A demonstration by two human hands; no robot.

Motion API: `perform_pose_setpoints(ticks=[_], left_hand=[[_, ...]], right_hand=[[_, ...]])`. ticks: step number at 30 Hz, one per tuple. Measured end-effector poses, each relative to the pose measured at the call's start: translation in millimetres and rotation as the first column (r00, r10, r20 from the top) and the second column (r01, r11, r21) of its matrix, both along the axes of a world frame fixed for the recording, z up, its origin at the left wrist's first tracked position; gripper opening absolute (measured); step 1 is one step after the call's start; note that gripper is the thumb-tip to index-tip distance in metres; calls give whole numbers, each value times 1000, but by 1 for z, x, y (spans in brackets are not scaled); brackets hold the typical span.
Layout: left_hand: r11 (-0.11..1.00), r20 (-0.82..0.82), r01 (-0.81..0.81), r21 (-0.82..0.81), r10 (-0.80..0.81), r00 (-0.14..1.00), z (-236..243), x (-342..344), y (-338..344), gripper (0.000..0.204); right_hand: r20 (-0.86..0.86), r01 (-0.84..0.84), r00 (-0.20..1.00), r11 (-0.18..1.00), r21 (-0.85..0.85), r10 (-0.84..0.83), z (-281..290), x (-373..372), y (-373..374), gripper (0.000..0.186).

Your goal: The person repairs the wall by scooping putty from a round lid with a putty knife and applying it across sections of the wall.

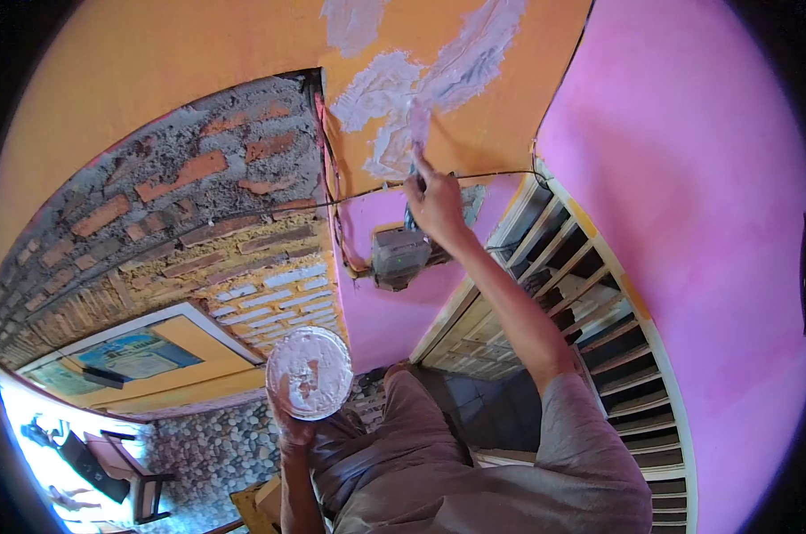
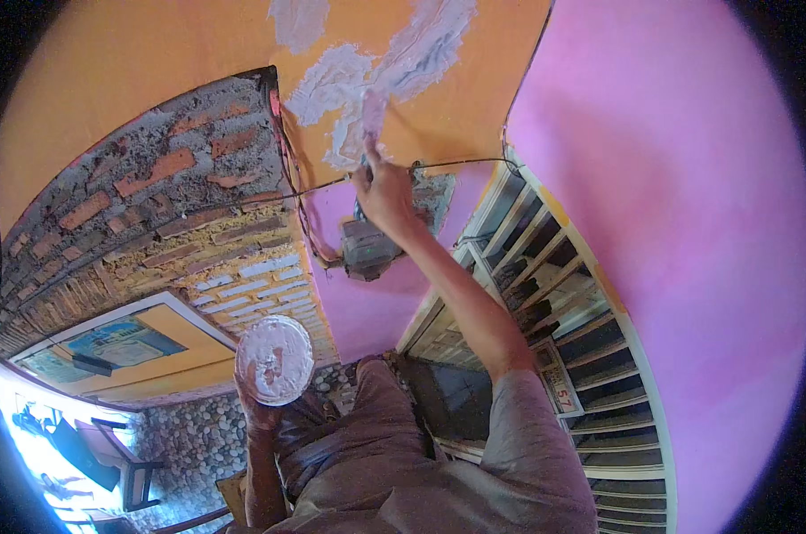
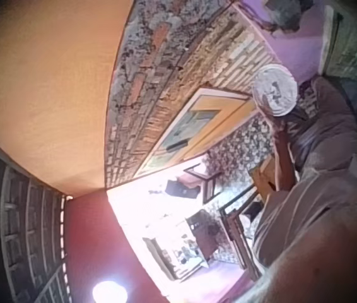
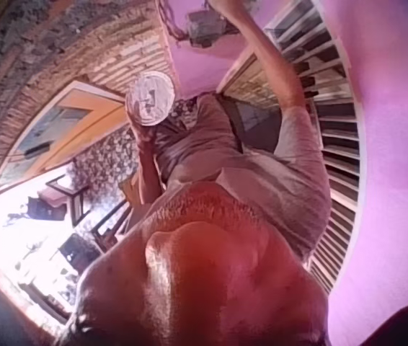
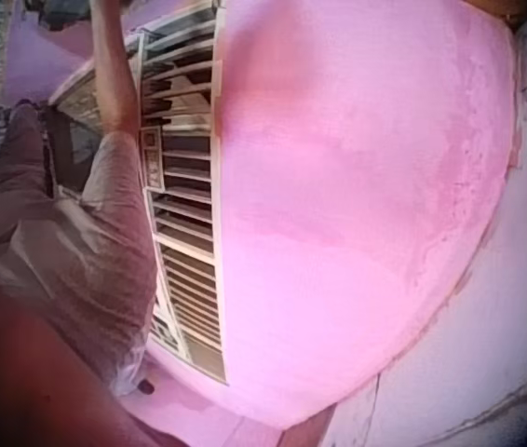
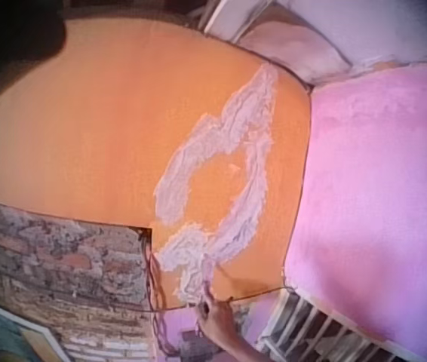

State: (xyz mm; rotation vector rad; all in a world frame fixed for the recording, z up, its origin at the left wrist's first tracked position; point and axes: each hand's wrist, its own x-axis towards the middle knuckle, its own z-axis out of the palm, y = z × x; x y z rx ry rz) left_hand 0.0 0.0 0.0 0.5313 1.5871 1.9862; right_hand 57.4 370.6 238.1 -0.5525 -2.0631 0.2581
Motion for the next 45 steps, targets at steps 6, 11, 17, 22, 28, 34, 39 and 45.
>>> perform_pose_setpoints(ticks=[6,11,17,22,28,34,39,45], left_hand=[[996,-458,-89,-22,69,886,40,15,6,66],[914,85,-93,394,65,994,19,10,24,61],[763,521,-250,597,-131,844,37,-11,25,59],[749,548,-277,602,-136,825,48,0,32,72],[770,591,-401,497,38,806,61,14,30,70],[774,517,-344,532,26,856,60,17,34,74],[749,519,-357,559,20,854,60,17,34,73],[747,496,-324,581,-9,868,57,12,34,73]], right_hand=[[-10,-327,942,911,-251,335,-57,26,-47,47],[-378,-539,754,177,-824,537,-90,72,-104,47],[-494,-490,669,-171,-855,555,-121,91,-156,46],[-169,-477,705,285,-831,689,-156,94,-182,46],[224,-466,808,824,-323,545,-178,93,-212,48],[362,-388,820,896,-216,443,-179,105,-208,58],[418,-310,823,921,-237,385,-179,119,-205,56],[432,-228,837,931,-284,337,-181,130,-190,47]])
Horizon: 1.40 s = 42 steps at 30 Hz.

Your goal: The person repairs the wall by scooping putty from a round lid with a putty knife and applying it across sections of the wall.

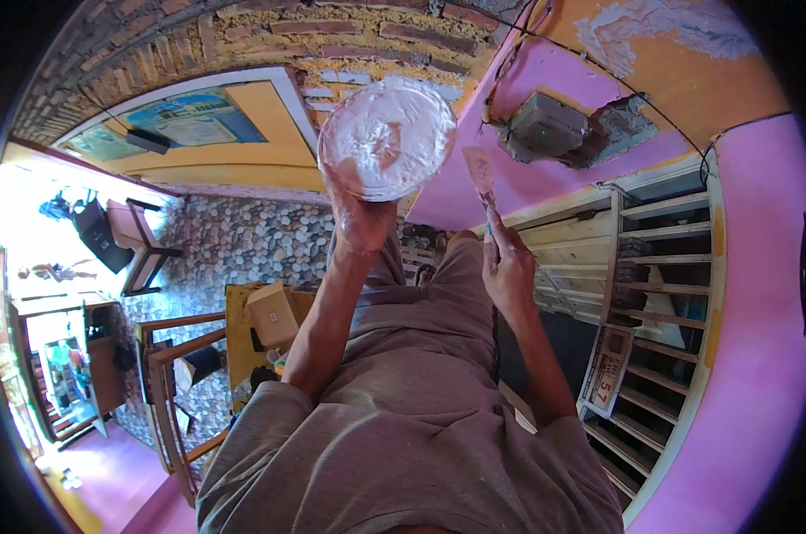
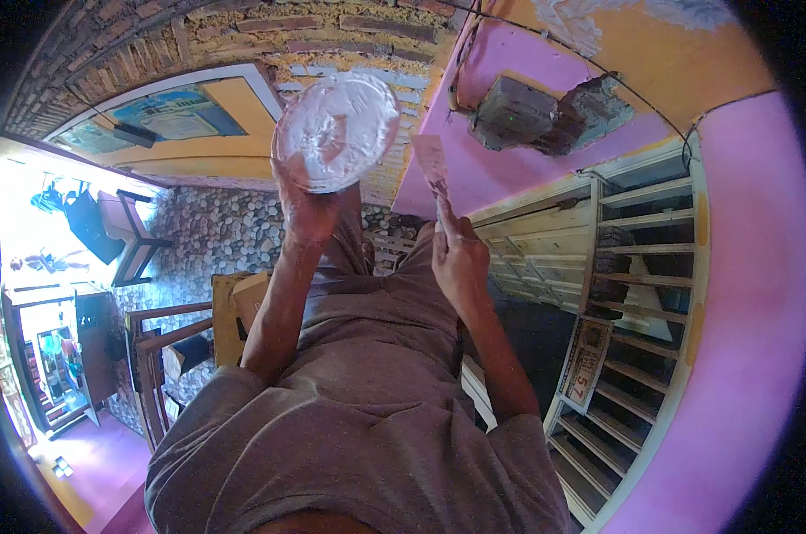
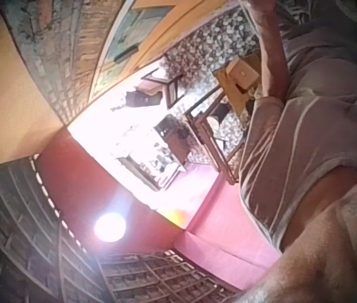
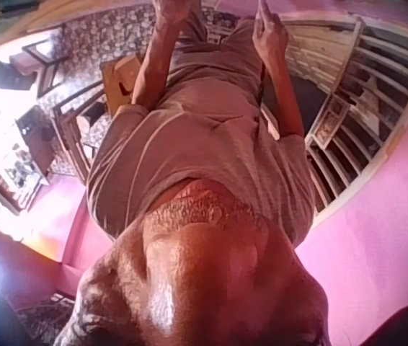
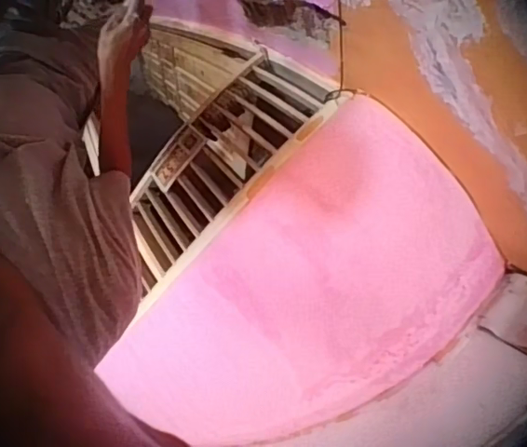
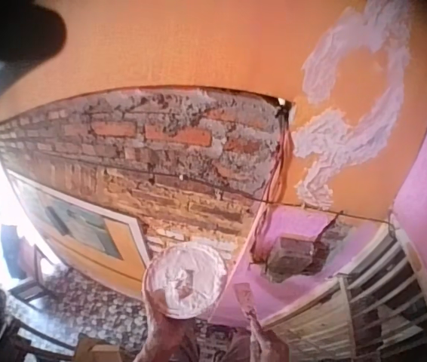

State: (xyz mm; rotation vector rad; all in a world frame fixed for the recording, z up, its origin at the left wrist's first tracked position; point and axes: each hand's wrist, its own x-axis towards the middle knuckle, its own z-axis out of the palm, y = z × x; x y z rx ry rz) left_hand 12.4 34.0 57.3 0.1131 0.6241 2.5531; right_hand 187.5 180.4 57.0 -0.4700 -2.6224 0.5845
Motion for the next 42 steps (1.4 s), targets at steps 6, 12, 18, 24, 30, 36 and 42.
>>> perform_pose_setpoints(ticks=[6,12,18,24,30,36,42], left_hand=[[999,-53,18,42,-16,998,10,-11,-9,74],[998,-26,-33,-51,32,999,-9,-13,-12,68],[989,-12,-70,-128,69,998,-10,-2,-5,70],[994,-16,-22,-109,21,1000,8,6,-5,73],[997,-13,8,-82,-9,1000,7,3,-2,75],[990,-100,-87,-108,77,992,13,10,0,65],[995,-119,21,-95,-32,992,9,5,-7,56]], right_hand=[[-70,24,995,858,-513,-70,0,16,9,43],[-57,-46,997,189,-981,-53,19,16,-16,26],[-208,-203,978,-180,-962,8,9,18,-25,29],[-231,-203,972,-321,-925,53,10,15,-35,32],[-140,-143,990,-124,-982,-29,9,11,-31,29],[-159,-163,974,-11,-987,-162,5,19,-15,26],[-198,-173,868,95,-980,-455,14,17,28,26]])
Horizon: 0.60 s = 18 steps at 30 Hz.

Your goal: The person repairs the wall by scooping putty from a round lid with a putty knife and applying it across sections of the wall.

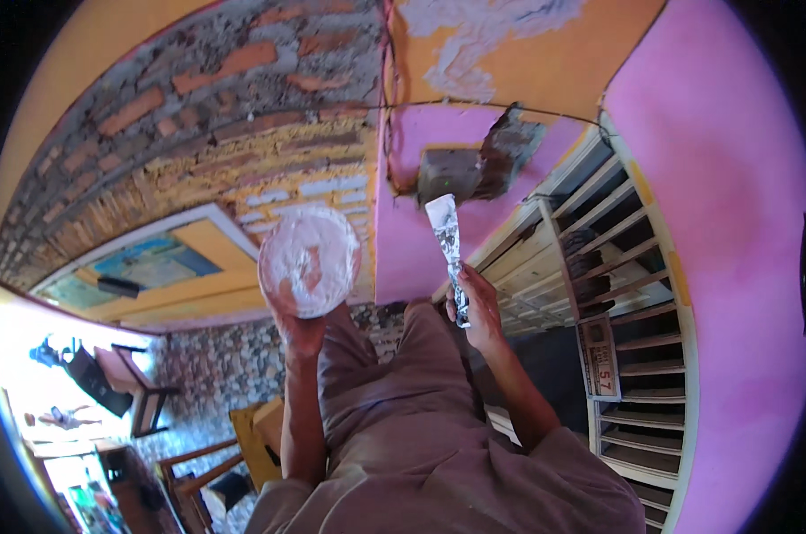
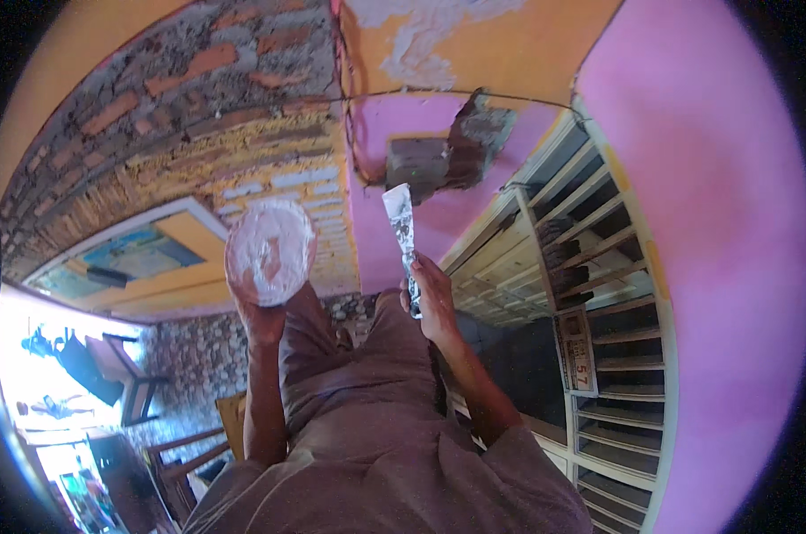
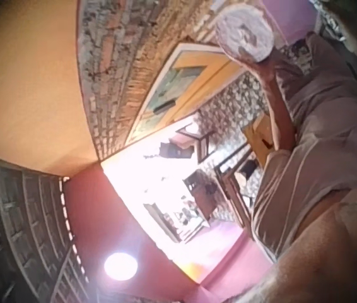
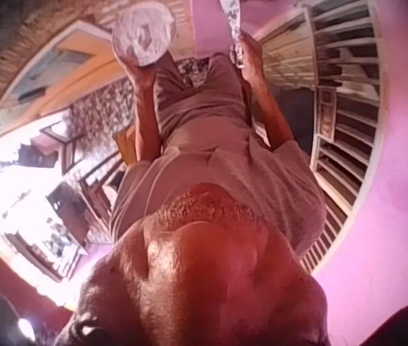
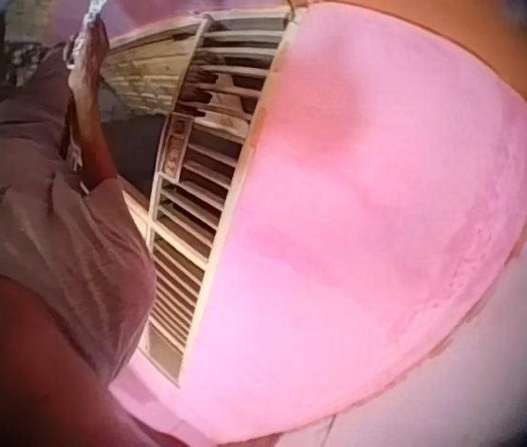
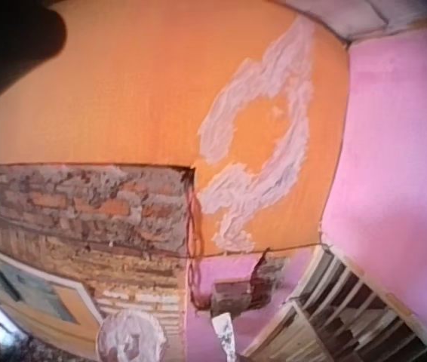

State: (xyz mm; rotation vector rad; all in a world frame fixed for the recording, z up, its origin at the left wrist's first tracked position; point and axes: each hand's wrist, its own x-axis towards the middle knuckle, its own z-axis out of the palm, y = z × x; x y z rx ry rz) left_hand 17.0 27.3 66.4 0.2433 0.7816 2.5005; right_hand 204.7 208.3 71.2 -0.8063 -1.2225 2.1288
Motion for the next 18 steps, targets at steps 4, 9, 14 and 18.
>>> perform_pose_setpoints(ticks=[4,9,14,18], left_hand=[[967,7,182,178,-186,982,-33,-7,-22,54],[970,-351,-102,-219,19,936,-44,-7,-12,54],[998,-175,62,-21,-65,982,-60,-16,-24,51],[993,-72,104,-48,-108,992,-50,-10,-18,52]], right_hand=[[-16,91,996,980,179,-89,27,-15,34,28],[-2,170,982,868,466,-190,63,-41,76,32],[-218,293,837,75,953,-502,95,-78,128,35],[-87,250,806,203,947,-585,145,-87,145,36]])
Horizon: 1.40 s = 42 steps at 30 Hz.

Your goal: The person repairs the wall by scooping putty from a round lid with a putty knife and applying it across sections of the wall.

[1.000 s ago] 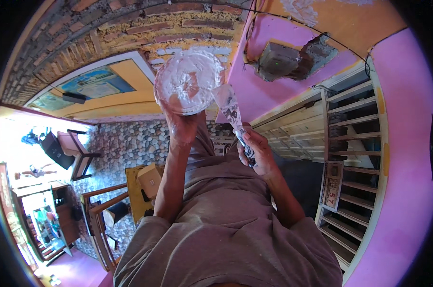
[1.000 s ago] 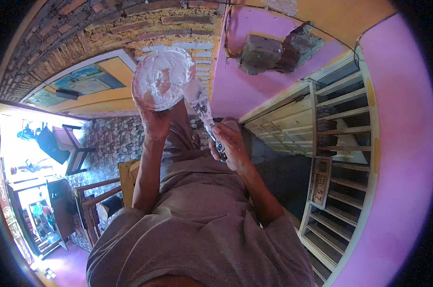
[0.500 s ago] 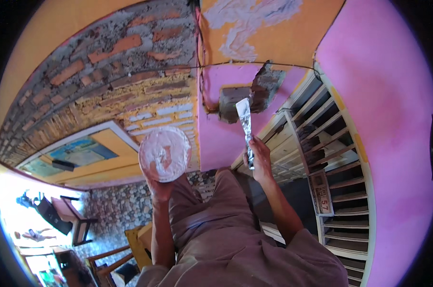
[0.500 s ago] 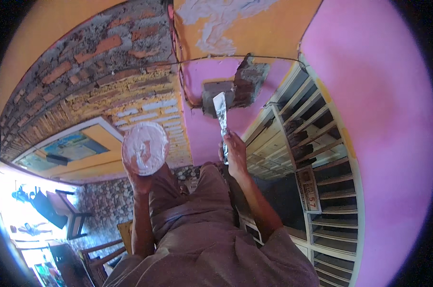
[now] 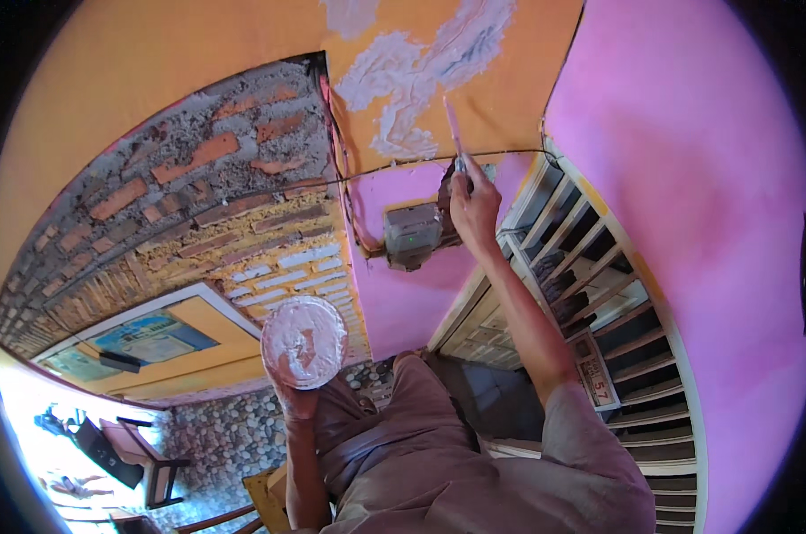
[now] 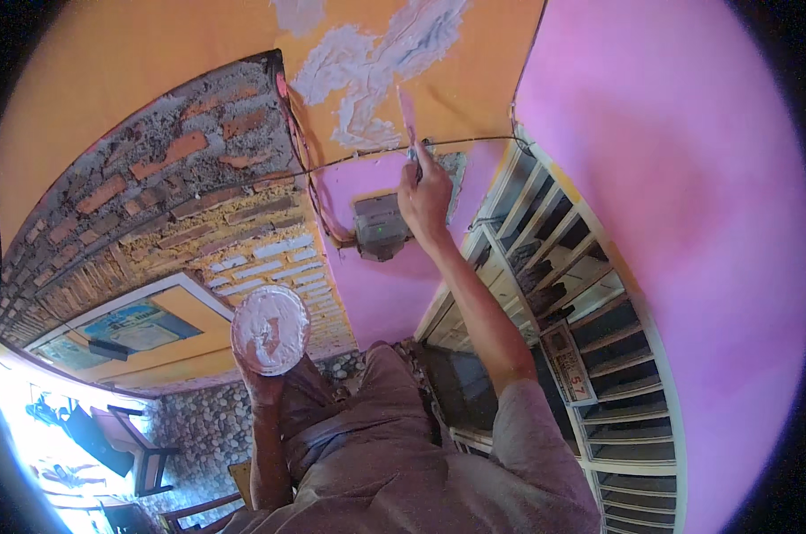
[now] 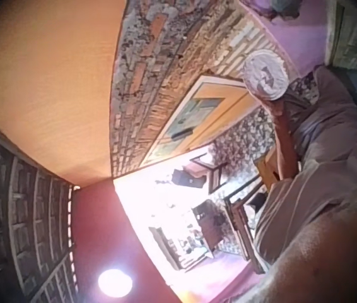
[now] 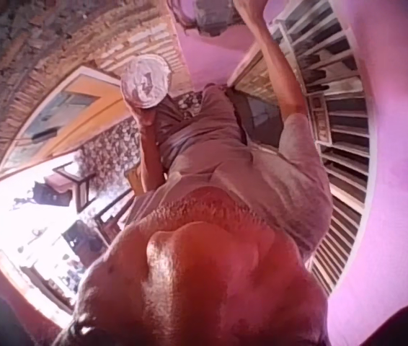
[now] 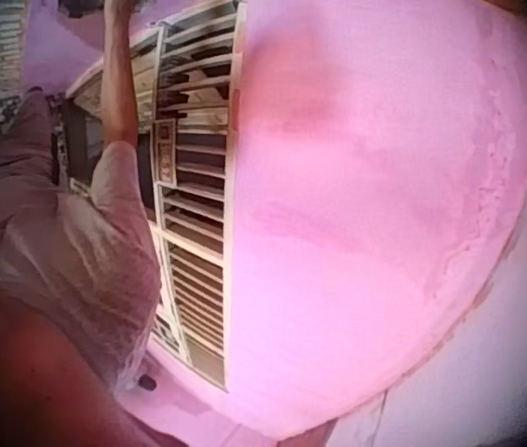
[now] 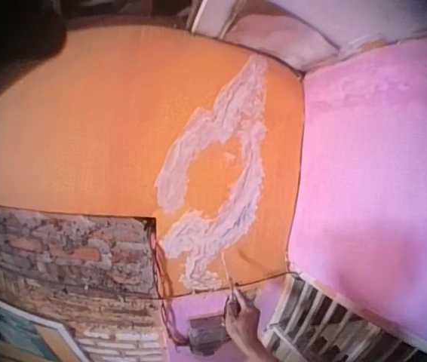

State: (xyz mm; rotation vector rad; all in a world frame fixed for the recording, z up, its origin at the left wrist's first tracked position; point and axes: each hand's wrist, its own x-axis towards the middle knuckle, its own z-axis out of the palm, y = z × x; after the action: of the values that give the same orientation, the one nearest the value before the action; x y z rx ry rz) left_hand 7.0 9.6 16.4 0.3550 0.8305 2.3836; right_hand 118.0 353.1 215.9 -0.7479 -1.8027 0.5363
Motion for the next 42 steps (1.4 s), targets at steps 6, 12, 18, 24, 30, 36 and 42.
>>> perform_pose_setpoints(ticks=[6,12,18,24,30,36,42], left_hand=[[762,-765,-486,-428,-19,644,18,3,2,57],[796,-620,-298,-527,-119,776,19,4,-4,66],[702,-795,-510,-498,-134,592,23,6,3,66],[937,170,199,288,-254,952,-1,-5,-5,50],[987,111,140,84,-149,983,-2,-4,-1,61],[997,-36,6,-77,-9,999,18,4,6,60],[988,-247,-41,-151,3,969,17,3,2,58]], right_hand=[[-111,161,984,968,190,-142,60,-11,54,38],[-75,260,966,930,260,-249,98,-35,74,39],[31,242,966,936,255,-258,69,-56,49,39],[134,-21,991,973,230,-11,11,-46,9,40],[21,155,986,960,231,-164,63,-29,33,38],[10,203,977,945,256,-213,76,-44,58,38],[168,-62,985,980,189,30,16,-45,4,38]])
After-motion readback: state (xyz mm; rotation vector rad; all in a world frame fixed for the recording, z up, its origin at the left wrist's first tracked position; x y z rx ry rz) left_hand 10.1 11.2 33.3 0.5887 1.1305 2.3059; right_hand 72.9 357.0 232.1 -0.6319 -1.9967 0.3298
